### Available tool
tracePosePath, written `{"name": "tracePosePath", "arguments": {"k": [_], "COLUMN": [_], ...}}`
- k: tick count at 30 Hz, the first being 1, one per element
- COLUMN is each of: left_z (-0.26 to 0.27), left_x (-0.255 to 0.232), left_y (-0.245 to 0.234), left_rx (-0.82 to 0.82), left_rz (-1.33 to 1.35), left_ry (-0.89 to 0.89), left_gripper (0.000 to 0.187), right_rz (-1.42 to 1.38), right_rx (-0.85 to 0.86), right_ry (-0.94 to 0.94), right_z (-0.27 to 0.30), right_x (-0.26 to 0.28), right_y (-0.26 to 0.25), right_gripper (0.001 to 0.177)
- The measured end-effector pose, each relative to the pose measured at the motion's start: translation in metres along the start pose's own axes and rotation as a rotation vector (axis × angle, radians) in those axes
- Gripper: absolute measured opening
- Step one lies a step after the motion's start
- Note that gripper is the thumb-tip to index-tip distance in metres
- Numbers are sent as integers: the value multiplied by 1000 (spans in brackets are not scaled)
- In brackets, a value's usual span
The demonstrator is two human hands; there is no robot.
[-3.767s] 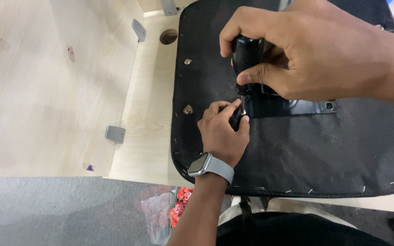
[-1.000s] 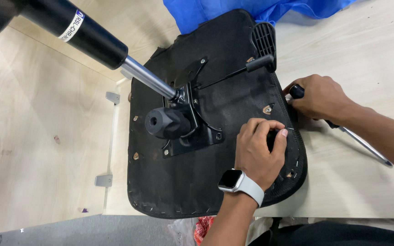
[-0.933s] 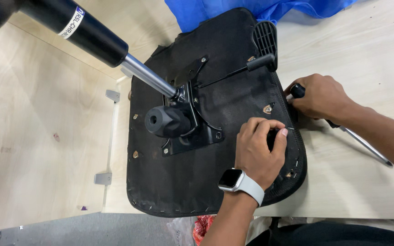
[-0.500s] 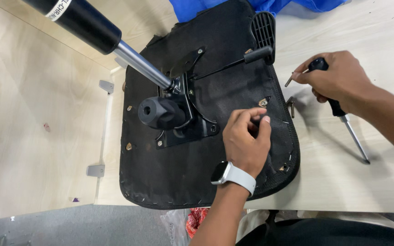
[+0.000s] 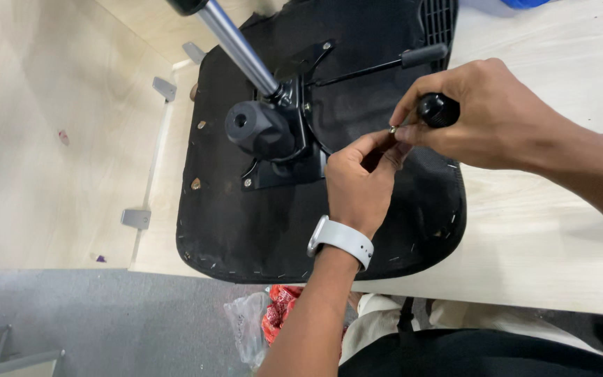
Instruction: The person uses a screwdriver to tighten screws on the underside of an office chair seat, securing the seat to the gas lift mechanism. The person works methodically on multiple screws around the central mounting plate.
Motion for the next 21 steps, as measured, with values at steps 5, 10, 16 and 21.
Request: {"name": "tracePosePath", "arguments": {"k": [5,10,16,21], "left_z": [16,12,3,-1], "left_x": [9,25,44,38], "left_y": [-48,-82,-81,-73], "left_rx": [-193,-352,-316,-328], "left_rz": [-191,-392,-438,-651], "left_ry": [60,133,-66,28], "left_gripper": [23,18,13,10], "right_rz": [76,-45,-58,-72], "right_rx": [-38,-124,-164,-168], "right_ry": [20,173,208,188], "right_z": [-3,-8,-13,-14], "right_x": [18,28,41,49], "right_y": [3,-12,-18,-16], "right_gripper": [28,29,27,24]}}
Point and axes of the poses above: each hand's wrist, its own z-axis away from the middle knuckle, its own y-axis out of the palm, x = y × z, the point moved 5 cm from there along -z, towards the middle knuckle
